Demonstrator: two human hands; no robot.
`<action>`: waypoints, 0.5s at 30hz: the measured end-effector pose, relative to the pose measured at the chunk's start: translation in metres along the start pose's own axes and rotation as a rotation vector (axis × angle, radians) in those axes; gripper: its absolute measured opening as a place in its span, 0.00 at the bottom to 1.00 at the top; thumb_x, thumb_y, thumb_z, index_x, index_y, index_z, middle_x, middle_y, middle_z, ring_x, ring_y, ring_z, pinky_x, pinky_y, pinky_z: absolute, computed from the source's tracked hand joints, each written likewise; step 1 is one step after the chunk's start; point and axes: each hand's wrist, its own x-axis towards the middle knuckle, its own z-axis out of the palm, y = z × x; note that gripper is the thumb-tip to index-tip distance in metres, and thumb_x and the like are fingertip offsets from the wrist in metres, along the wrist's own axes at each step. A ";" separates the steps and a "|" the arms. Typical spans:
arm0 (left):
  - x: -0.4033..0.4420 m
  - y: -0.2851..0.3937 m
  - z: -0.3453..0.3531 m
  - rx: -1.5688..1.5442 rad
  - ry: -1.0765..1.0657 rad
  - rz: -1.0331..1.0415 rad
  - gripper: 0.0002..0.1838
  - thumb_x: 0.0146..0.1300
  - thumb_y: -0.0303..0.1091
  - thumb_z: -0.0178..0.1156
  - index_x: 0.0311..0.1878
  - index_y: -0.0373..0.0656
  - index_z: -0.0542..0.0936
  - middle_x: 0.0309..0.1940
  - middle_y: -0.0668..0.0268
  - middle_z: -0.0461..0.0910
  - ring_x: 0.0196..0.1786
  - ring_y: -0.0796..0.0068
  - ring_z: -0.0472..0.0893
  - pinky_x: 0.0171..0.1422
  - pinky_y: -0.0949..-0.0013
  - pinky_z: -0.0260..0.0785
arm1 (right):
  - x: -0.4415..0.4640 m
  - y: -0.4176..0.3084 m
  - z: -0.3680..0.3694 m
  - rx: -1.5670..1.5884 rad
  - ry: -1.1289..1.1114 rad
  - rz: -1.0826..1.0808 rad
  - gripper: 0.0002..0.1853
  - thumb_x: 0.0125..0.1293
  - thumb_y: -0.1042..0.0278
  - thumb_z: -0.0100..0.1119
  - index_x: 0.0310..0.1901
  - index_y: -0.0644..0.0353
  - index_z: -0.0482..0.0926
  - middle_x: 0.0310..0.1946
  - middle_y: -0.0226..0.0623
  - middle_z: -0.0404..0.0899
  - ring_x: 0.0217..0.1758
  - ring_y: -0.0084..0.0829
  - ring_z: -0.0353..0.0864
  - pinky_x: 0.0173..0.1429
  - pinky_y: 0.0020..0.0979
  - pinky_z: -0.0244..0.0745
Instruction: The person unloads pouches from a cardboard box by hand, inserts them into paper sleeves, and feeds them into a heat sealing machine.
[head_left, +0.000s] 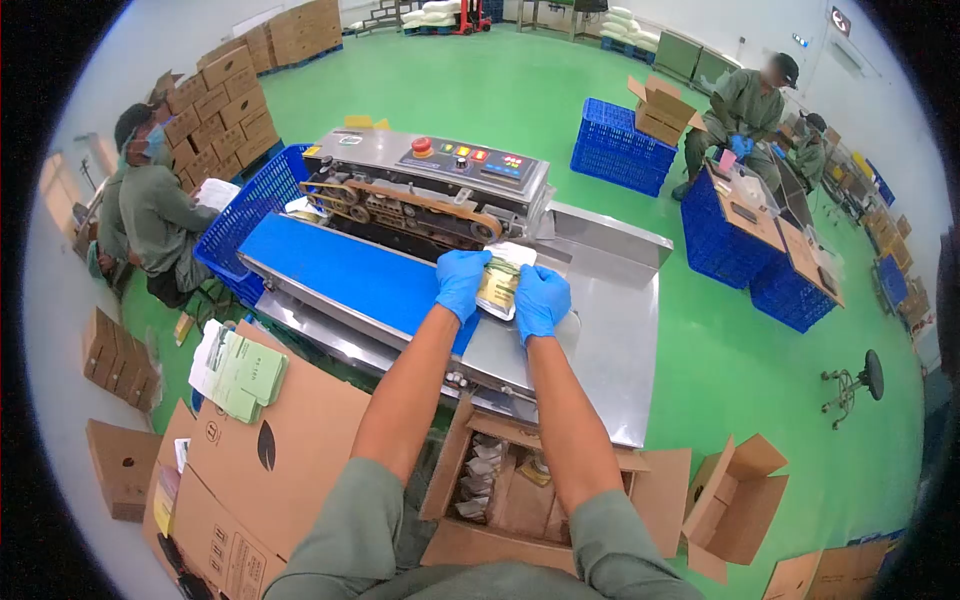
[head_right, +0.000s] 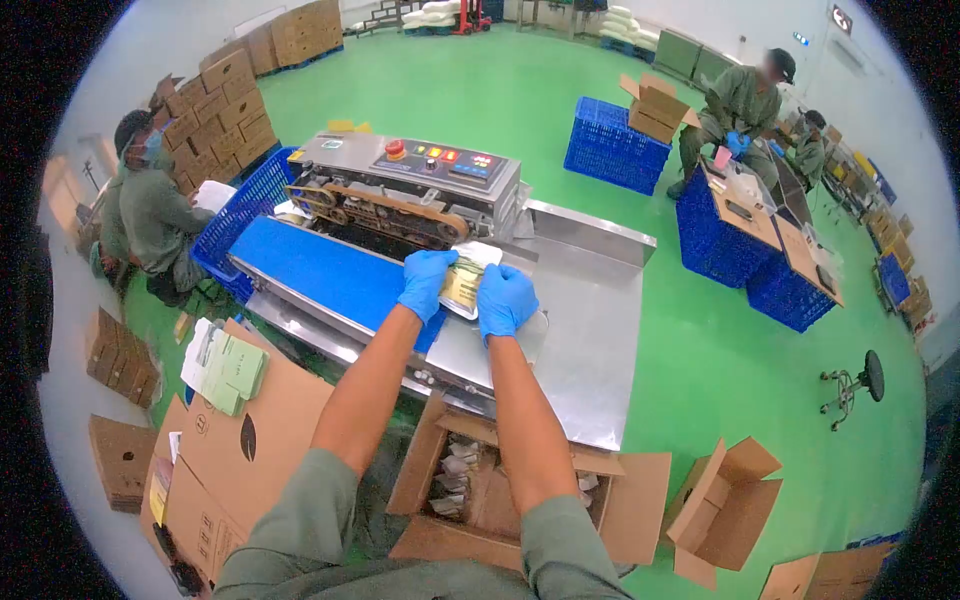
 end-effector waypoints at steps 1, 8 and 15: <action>0.004 -0.002 -0.003 -0.002 0.010 0.024 0.11 0.51 0.33 0.66 0.31 0.31 0.84 0.25 0.58 0.83 0.26 0.71 0.80 0.31 0.66 0.73 | -0.001 -0.003 0.003 -0.001 0.001 0.008 0.17 0.54 0.53 0.57 0.26 0.60 0.84 0.21 0.49 0.79 0.22 0.43 0.79 0.32 0.41 0.71; 0.029 -0.005 -0.032 0.072 0.032 0.028 0.14 0.54 0.34 0.66 0.36 0.30 0.84 0.30 0.58 0.84 0.28 0.71 0.81 0.34 0.68 0.73 | -0.010 -0.029 0.018 -0.047 -0.088 -0.020 0.19 0.58 0.50 0.54 0.27 0.59 0.84 0.22 0.48 0.80 0.26 0.44 0.81 0.32 0.40 0.70; 0.032 -0.003 -0.072 0.363 0.160 0.226 0.15 0.56 0.40 0.63 0.40 0.38 0.85 0.34 0.55 0.84 0.36 0.62 0.83 0.43 0.63 0.73 | -0.014 -0.027 0.028 -0.097 -0.148 -0.065 0.17 0.58 0.52 0.56 0.26 0.57 0.85 0.25 0.47 0.81 0.30 0.45 0.81 0.38 0.41 0.72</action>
